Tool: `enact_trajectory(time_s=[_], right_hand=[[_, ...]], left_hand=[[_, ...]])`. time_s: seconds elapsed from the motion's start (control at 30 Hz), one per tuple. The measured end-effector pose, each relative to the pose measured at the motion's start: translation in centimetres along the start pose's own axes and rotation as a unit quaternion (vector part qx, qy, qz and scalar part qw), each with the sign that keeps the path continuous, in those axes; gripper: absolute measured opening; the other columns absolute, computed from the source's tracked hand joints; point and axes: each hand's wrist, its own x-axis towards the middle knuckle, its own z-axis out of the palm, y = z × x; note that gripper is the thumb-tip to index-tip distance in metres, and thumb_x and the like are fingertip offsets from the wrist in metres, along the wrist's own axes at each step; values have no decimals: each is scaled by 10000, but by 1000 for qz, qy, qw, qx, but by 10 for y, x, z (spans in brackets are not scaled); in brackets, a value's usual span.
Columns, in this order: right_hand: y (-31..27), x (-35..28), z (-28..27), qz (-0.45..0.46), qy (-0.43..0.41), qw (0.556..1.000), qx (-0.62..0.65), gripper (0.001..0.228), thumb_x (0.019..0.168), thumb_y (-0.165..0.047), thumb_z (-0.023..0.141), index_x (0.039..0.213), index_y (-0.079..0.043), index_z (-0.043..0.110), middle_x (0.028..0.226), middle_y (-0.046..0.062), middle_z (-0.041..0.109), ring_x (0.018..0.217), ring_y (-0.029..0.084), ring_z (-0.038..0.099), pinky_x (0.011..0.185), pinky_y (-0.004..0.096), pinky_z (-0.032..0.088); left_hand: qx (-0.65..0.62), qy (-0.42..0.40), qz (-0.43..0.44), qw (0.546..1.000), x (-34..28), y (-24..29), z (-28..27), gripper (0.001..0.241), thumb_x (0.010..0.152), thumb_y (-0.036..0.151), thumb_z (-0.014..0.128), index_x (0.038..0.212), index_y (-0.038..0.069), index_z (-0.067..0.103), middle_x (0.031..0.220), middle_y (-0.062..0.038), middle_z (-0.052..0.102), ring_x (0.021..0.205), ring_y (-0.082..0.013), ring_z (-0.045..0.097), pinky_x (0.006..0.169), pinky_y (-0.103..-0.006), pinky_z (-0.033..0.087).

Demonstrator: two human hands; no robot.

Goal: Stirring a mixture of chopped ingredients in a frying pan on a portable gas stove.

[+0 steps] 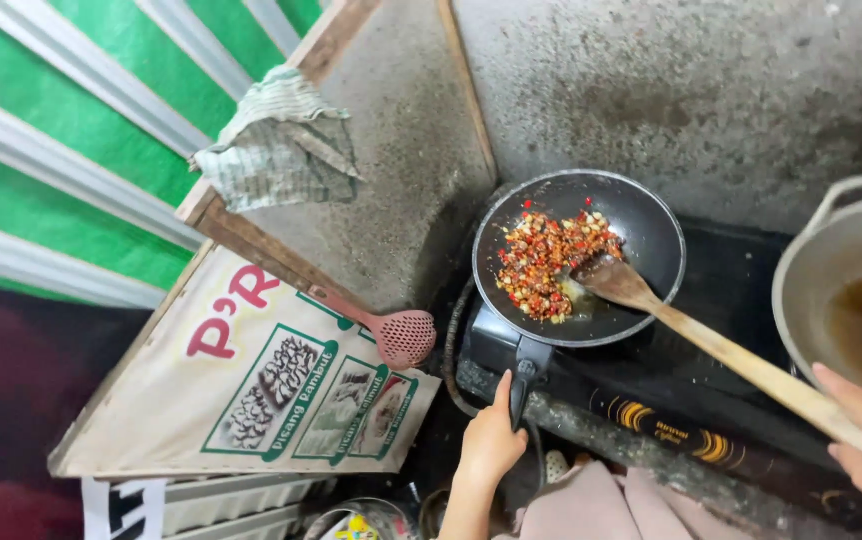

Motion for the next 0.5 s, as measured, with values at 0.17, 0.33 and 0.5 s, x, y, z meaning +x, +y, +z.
enact_trajectory(time_s=[0.17, 0.33, 0.5], right_hand=[[-75, -17, -84, 95, -134, 964, -211, 994, 736, -515, 709, 1601, -606, 228, 946, -23, 756, 813, 178, 802, 761, 260, 622], [-158, -10, -193, 168, -274, 928, -187, 869, 864, -479, 621, 1589, -565, 151, 1359, -81, 664, 1214, 148, 718, 905, 324, 625], [-164, -11, -204, 176, -269, 938, -126, 852, 865, -431, 645, 1581, -567, 203, 1273, 9, 697, 1153, 237, 701, 892, 359, 551]], left_hand=[[10, -11, -6, 1000, -4, -6, -6, 937, 849, 169, 578, 1622, 258, 55, 1002, -215, 667, 884, -435, 631, 762, -491, 505], [26, -4, 2, 1000, 13, -19, 6, 969, 822, 215, 608, 1614, 271, 53, 1039, -227, 691, 960, -451, 643, 859, -508, 510], [38, -5, -21, 999, 17, -20, 7, 966, 813, 256, 603, 1610, 314, 59, 1067, -206, 707, 989, -441, 672, 872, -515, 523]])
